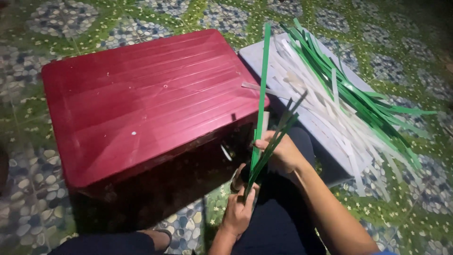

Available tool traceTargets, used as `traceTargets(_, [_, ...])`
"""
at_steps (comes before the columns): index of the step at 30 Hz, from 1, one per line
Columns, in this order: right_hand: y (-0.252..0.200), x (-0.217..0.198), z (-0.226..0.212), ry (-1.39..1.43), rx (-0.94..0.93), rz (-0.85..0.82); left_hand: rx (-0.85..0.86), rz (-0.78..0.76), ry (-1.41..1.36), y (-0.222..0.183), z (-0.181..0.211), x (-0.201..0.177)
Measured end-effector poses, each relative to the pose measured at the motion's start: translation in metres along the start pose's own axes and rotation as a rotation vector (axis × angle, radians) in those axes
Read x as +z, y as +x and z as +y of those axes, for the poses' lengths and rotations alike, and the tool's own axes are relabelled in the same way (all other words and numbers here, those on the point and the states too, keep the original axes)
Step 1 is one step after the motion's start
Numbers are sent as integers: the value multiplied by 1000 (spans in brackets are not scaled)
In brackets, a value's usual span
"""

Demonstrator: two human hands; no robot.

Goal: Arranging and weaving green and white plastic strips on a small red stool.

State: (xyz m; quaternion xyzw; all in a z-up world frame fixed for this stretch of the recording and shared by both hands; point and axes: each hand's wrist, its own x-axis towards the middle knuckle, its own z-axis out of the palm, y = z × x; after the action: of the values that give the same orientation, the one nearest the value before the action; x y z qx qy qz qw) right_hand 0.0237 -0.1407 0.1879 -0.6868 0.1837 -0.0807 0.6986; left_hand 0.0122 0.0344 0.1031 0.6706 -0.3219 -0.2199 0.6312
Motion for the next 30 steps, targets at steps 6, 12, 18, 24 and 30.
traceTargets(6, [-2,3,3,-48,82,268,-135,-40,-84,-1,-4,5])
traceTargets(12, [-5,5,7,78,-60,53,-348,20,-18,-4,-35,18])
traceTargets(18, [24,-23,-15,38,-169,454,-210,252,-195,2,-10,8])
traceTargets(24, [39,-84,-108,144,-603,742,-371,405,-225,2,-25,11])
traceTargets(30, [86,-143,-97,-1176,-835,548,-224,559,76,3,-47,14])
